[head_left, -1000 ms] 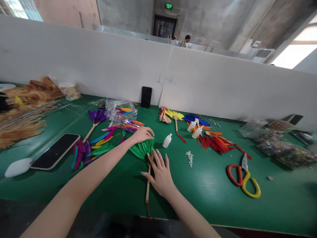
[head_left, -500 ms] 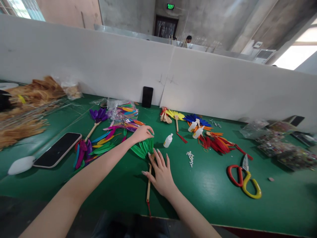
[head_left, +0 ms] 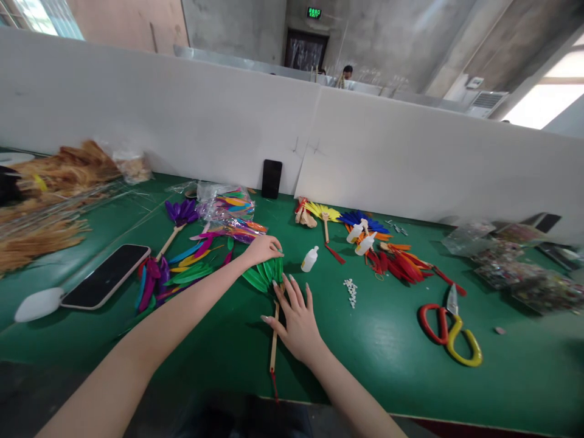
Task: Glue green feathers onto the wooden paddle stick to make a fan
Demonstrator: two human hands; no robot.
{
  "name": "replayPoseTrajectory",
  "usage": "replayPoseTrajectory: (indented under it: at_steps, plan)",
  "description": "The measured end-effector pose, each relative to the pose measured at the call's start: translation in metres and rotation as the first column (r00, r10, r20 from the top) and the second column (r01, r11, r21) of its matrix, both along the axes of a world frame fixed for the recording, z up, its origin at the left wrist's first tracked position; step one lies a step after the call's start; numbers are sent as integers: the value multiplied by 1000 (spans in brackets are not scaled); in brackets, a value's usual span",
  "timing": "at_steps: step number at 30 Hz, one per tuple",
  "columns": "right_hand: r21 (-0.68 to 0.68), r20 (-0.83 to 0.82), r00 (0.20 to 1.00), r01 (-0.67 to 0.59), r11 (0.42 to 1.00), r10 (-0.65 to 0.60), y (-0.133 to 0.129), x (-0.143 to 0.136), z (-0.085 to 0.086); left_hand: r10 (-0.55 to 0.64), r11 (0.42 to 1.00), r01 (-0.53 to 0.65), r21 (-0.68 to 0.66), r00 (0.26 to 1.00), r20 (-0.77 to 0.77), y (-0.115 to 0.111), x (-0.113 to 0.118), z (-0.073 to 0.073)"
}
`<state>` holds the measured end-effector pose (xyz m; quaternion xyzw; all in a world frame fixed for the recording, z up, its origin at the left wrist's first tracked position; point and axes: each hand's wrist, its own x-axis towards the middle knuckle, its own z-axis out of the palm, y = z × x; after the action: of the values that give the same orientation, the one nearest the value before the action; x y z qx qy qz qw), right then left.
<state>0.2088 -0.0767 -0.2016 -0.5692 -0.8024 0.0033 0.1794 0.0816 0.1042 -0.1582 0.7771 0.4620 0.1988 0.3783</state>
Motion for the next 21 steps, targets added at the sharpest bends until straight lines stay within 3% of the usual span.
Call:
replayPoseTrajectory:
  at_steps: [21]
  plan:
    - [-7,15,999,34,999,-33,-2,-1,8,46,996,-37,86,993,-107,-3,0,-5]
